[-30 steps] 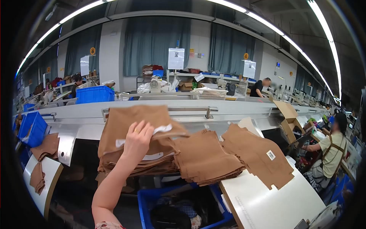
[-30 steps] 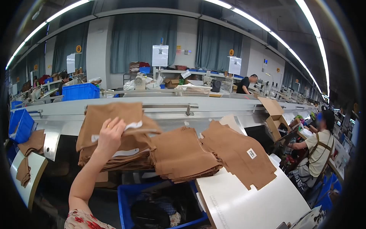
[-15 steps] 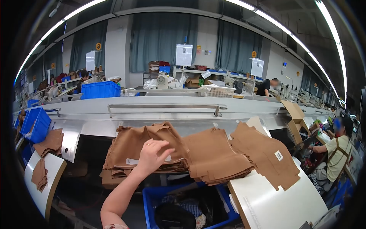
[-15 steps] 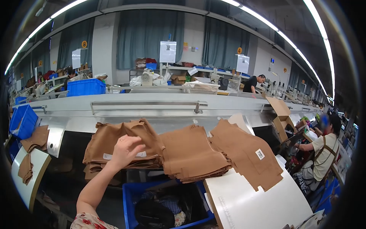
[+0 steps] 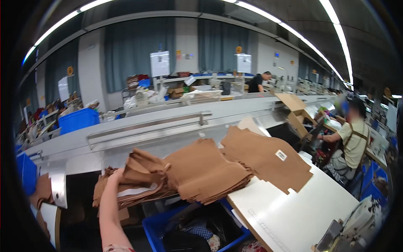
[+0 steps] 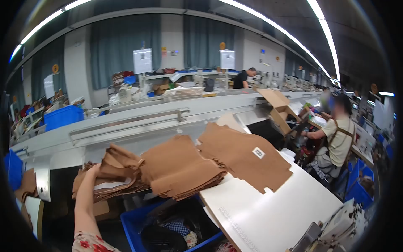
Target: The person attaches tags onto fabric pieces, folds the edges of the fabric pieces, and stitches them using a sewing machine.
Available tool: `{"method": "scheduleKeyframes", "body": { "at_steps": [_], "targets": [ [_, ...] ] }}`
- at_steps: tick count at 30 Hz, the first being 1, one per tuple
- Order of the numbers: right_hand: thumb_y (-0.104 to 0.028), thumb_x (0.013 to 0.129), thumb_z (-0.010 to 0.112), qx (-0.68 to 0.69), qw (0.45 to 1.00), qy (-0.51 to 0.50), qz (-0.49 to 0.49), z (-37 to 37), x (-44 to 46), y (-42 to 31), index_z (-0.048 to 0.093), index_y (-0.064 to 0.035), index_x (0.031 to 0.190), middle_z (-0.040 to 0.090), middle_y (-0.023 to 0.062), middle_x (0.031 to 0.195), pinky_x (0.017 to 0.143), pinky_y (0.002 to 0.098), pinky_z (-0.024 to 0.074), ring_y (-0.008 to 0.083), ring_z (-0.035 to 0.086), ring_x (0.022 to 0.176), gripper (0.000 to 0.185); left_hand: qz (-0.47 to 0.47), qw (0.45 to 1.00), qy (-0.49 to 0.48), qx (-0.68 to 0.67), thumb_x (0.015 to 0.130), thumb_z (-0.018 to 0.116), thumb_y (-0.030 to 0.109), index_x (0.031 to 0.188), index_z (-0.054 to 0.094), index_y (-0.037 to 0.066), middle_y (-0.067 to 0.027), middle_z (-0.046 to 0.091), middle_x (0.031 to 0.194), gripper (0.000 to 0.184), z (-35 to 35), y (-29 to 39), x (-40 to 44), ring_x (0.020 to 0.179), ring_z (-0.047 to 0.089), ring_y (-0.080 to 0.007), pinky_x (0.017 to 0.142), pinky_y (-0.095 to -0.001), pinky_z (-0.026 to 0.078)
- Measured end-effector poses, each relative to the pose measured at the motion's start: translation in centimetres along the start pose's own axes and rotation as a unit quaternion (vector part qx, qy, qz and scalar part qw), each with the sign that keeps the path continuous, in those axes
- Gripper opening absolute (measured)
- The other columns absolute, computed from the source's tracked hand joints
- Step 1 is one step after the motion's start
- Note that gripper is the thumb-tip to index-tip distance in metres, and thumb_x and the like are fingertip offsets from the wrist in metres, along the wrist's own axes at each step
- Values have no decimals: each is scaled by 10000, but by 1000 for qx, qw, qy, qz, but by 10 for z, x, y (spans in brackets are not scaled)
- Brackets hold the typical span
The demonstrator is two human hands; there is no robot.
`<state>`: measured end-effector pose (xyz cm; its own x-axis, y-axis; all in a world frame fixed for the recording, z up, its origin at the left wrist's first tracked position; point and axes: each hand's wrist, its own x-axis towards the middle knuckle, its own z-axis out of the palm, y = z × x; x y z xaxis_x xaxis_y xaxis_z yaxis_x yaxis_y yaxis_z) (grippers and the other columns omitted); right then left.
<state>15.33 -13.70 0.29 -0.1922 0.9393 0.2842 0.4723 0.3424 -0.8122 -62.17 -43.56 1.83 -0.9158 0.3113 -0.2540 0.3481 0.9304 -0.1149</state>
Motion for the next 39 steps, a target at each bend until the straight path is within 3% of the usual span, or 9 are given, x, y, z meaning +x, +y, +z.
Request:
{"method": "scheduleKeyframes", "body": {
  "at_steps": [14,23,26,28,30,31,33,35,39],
  "targets": [
    [-34,978,594,-57,995,70,-48,9,-2,10,662,2,1151,667,121,1116,920,308,473,200,618,1044,189,-36,995,-14,94,590,770,459,1206,487,66,-162,527,1216,783,36,-68,88,1149,511,-346,1005,-448,391],
    [-22,965,603,-56,993,76,-71,8,-4,10,667,2,1139,675,127,1146,937,320,475,222,628,1058,187,-17,987,2,159,697,746,261,1000,629,34,-161,633,1011,396,-6,-80,95,987,597,-343,904,-435,437],
    [-29,964,610,-42,994,74,-75,4,-4,13,671,-5,1134,677,122,1147,928,316,476,217,629,1054,182,14,970,88,228,733,738,195,932,676,24,-161,668,943,270,-55,-61,90,932,626,-342,870,-431,452],
    [-35,965,614,-41,996,64,-38,2,-7,19,674,-10,1131,679,117,1149,921,315,476,216,629,1059,178,69,918,284,268,757,733,151,886,708,16,-161,691,897,188,-109,-9,51,896,645,-341,848,-428,462],
    [-39,957,624,-47,997,59,-30,6,-6,18,681,-16,1102,682,118,1143,894,322,490,235,634,1056,158,186,830,501,161,780,728,107,840,740,9,-161,715,852,115,-167,100,-34,860,665,-340,825,-425,472],
    [-37,953,626,-60,995,58,-53,6,-5,15,682,-13,1092,681,124,1134,892,326,492,245,634,1053,152,277,812,512,44,795,715,73,867,739,20,-156,718,884,93,-183,170,-98,910,657,-339,837,-440,477],
    [-32,945,630,-85,990,59,-99,3,-2,4,683,-8,1072,679,134,1115,889,333,497,265,636,1047,140,530,739,343,-233,830,728,82,980,760,45,-145,726,900,158,-180,269,-144,811,691,-278,759,-362,540],
    [-27,934,633,-83,990,49,-105,2,-2,3,683,3,1048,677,146,1093,897,350,497,299,631,1036,128,560,740,121,-353,938,705,140,1066,733,-9,-101,743,930,199,-152,357,-212,853,680,-123,742,-284,550],
    [7,896,639,-94,986,44,-132,-1,-2,-1,683,18,1035,680,166,1068,912,391,489,335,613,1034,146,677,661,61,-318,968,661,255,1117,696,4,-185,712,1039,295,-55,524,-195,934,704,-297,821,-374,557]
  ]
}}
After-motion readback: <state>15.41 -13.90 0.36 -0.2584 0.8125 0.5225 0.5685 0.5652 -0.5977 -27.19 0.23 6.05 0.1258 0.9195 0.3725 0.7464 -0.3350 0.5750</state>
